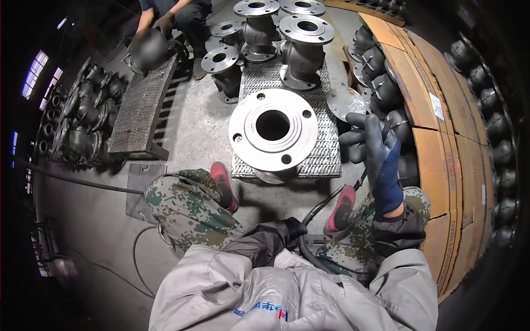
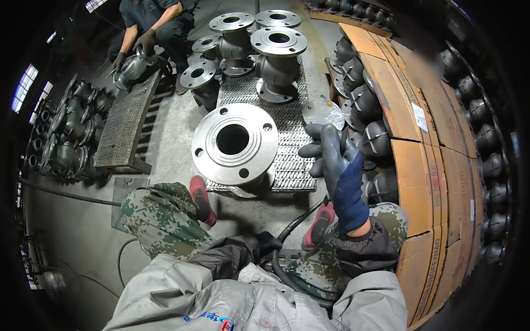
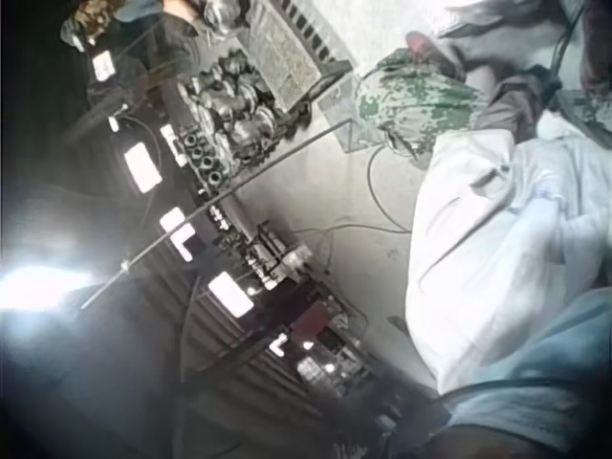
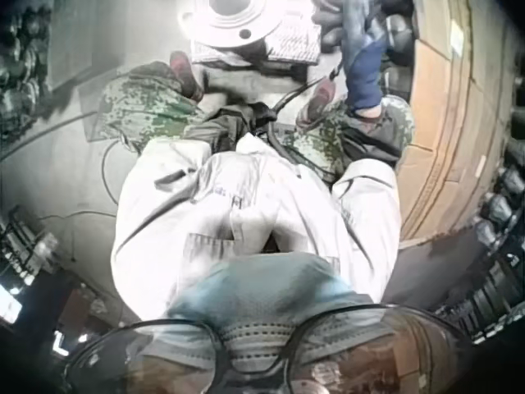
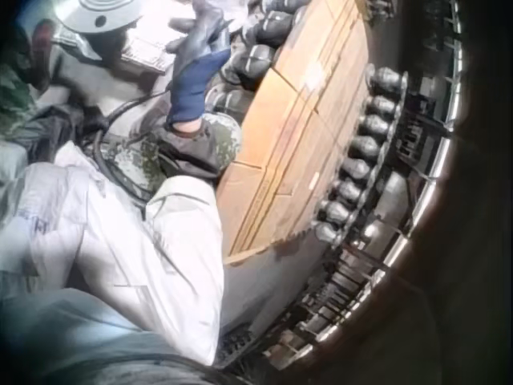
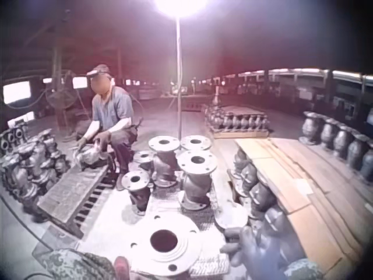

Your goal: The recorder is inspecting and cleaning metal valve or pipe castings, checking for defects and using a marker to label areas.

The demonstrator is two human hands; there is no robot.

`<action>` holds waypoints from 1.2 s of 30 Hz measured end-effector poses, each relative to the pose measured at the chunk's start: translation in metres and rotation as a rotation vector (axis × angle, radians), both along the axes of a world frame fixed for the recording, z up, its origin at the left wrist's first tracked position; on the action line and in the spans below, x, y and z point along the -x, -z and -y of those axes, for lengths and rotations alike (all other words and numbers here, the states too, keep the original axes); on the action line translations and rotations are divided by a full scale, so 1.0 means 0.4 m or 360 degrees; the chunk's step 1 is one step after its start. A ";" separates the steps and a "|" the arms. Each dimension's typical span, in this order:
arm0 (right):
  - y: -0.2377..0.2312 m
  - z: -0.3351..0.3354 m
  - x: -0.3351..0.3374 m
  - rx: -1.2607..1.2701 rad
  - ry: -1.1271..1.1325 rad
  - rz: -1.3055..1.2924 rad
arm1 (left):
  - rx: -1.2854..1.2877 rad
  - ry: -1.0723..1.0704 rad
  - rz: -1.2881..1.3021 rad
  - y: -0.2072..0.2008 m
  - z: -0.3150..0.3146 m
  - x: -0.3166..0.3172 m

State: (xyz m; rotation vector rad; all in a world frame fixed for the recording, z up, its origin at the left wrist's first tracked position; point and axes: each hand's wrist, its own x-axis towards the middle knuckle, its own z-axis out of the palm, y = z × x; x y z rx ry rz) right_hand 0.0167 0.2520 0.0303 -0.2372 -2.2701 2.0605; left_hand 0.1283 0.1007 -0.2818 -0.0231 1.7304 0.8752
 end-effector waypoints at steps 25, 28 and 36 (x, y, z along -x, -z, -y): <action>-0.192 -0.088 -0.267 0.0155 -0.0383 0.0523 | -0.1258 0.0195 -0.1431 -0.816 -0.090 -0.194; -0.192 -0.056 -0.278 -0.0202 -0.0511 0.0160 | -0.1374 0.0131 -0.1357 -0.789 -0.067 -0.186; -0.209 0.012 -0.326 0.0074 -0.0682 0.0216 | -0.2251 -0.1520 -0.0639 -0.725 0.095 0.025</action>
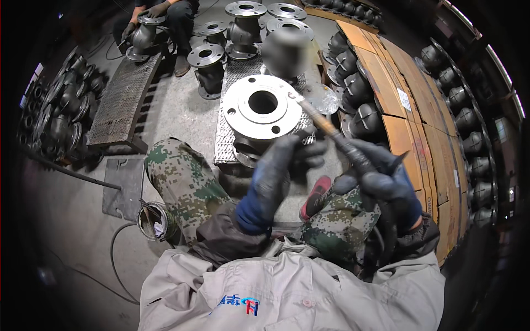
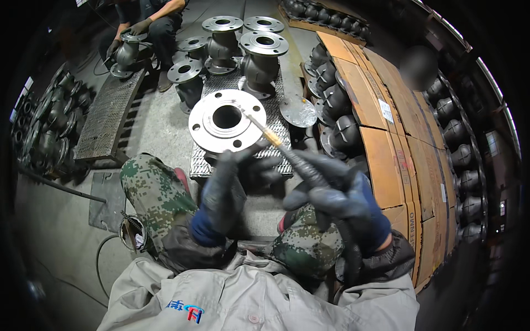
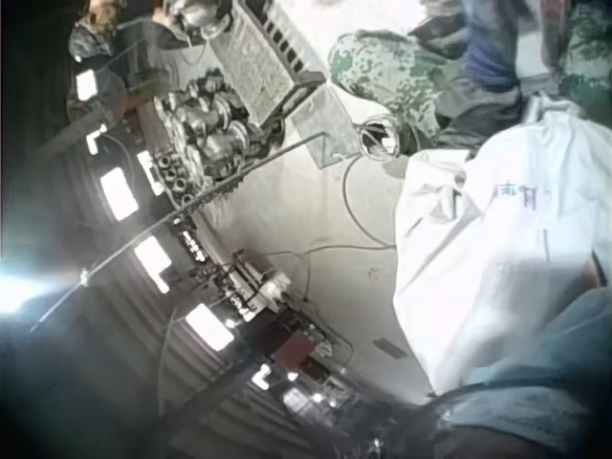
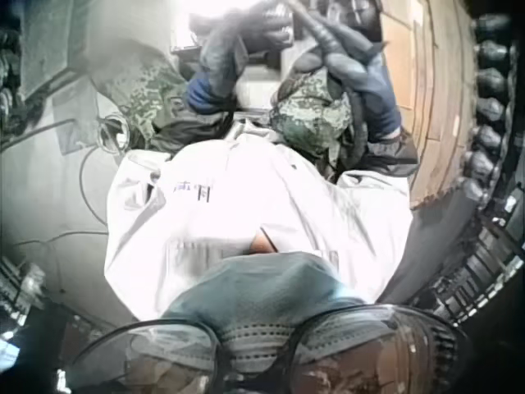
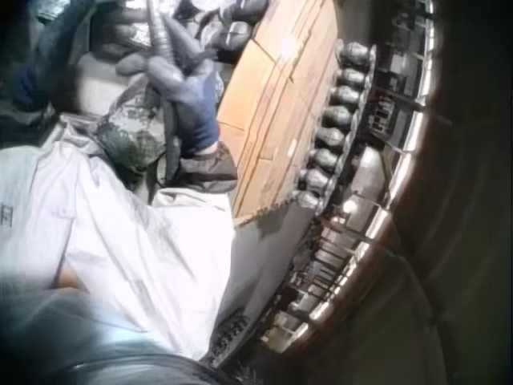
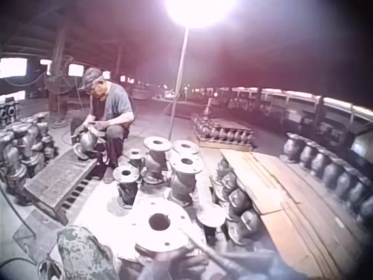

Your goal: The recorder is inspecting and cleaning metal valve or pipe castings, checking for defects and using a marker to label areas.

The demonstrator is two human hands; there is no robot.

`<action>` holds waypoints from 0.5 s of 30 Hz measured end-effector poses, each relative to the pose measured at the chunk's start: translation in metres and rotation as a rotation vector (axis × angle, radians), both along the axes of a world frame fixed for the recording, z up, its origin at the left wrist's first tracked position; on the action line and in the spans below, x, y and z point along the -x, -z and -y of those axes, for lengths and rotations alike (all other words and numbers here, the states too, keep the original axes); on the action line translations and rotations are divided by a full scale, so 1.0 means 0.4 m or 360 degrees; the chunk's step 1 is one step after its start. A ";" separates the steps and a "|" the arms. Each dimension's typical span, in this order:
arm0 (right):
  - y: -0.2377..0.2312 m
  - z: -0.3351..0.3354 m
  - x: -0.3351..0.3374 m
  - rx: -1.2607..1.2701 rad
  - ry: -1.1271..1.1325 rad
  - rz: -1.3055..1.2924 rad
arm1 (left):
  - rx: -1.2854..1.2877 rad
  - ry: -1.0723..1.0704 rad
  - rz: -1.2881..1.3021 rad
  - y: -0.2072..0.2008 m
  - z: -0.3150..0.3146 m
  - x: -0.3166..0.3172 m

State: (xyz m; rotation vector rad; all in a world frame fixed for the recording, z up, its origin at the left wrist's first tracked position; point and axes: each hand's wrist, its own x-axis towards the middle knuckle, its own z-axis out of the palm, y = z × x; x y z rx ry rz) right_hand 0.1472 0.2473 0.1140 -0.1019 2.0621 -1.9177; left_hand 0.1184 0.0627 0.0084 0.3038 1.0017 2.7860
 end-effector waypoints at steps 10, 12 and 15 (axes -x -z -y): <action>0.196 0.152 0.126 -0.0788 -0.0387 -0.0810 | 0.0652 -0.0291 0.0096 0.017 0.103 0.061; 0.220 0.184 0.135 -0.0996 -0.0227 -0.1191 | 0.0742 -0.0346 0.0025 0.023 0.105 0.065; 0.229 0.219 0.146 -0.1063 -0.0307 -0.0945 | 0.0859 -0.0373 -0.0042 0.020 0.109 0.059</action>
